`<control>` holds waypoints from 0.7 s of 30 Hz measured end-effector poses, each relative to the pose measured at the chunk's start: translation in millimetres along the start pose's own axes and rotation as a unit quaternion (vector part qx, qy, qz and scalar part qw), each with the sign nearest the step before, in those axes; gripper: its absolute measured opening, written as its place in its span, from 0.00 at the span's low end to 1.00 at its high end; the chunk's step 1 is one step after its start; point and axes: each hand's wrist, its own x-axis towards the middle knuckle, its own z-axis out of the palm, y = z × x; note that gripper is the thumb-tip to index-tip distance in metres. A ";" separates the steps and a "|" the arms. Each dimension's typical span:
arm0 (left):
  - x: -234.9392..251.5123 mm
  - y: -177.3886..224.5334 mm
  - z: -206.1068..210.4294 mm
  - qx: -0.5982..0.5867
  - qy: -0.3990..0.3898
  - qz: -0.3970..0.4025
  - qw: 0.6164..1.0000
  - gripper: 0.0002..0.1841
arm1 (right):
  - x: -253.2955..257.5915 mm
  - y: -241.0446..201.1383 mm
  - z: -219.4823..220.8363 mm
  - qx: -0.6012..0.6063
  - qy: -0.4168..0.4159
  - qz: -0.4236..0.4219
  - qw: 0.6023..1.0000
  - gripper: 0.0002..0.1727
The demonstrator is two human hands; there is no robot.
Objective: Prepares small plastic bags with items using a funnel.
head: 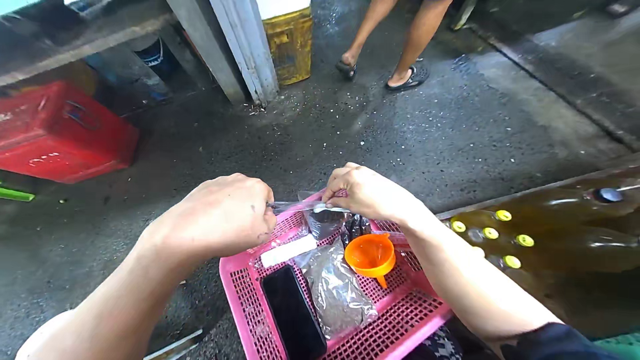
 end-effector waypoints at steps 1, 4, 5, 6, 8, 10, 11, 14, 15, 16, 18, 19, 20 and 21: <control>0.4 -0.2 0.6 0.000 0.000 0.001 1.000 0.12 | -0.1 -0.8 0.0 -0.006 0.001 -0.001 1.000 0.05; 1.1 -1.3 2.7 0.000 0.001 -0.003 1.000 0.13 | -0.4 -3.2 -1.0 -0.019 0.000 0.010 1.000 0.05; 1.4 -1.8 3.5 0.000 0.001 -0.004 1.000 0.13 | -0.1 -3.1 -0.8 -0.024 0.000 0.012 1.000 0.05; 1.7 -2.2 4.1 0.001 0.003 -0.004 1.000 0.13 | 0.3 -3.1 -0.6 -0.029 0.001 0.012 1.000 0.05; 1.5 -2.5 3.9 0.001 0.006 -0.002 1.000 0.12 | 1.3 -4.6 -1.0 -0.036 -0.005 0.015 0.999 0.05; 1.4 -2.1 3.3 0.004 0.003 0.000 1.000 0.12 | 1.7 -7.4 -2.0 -0.041 -0.017 0.017 0.999 0.05; 1.4 -1.7 2.8 0.006 0.001 0.000 1.000 0.12 | 1.6 -8.6 -2.4 -0.044 -0.020 0.017 0.999 0.06; 1.7 -2.5 3.0 0.003 0.008 -0.001 1.000 0.13 | 1.5 -10.5 -2.8 -0.045 -0.020 0.015 0.999 0.06; 1.7 -3.3 3.5 -0.002 0.012 -0.001 1.000 0.14 | 1.5 -10.5 -2.8 -0.046 -0.020 0.015 0.999 0.06; 1.6 -4.5 4.2 -0.005 0.014 0.000 1.000 0.13 | 1.5 -10.3 -2.7 -0.046 -0.019 0.017 0.999 0.06; 0.7 -6.4 5.4 -0.009 0.012 0.003 1.000 0.13 | 1.4 -9.5 -2.7 -0.043 -0.020 0.019 0.999 0.07; 0.6 -7.5 6.2 -0.007 0.010 0.007 1.000 0.14 | 1.5 -8.9 -2.7 -0.043 -0.019 0.019 0.999 0.07; 0.7 -8.5 6.8 -0.006 0.008 0.010 1.000 0.15 | 1.5 -8.1 -2.2 -0.042 -0.016 0.018 0.999 0.06; 0.7 -9.3 7.3 -0.004 0.005 0.011 1.000 0.16 | 1.4 -7.7 -1.9 -0.041 -0.015 0.018 0.999 0.06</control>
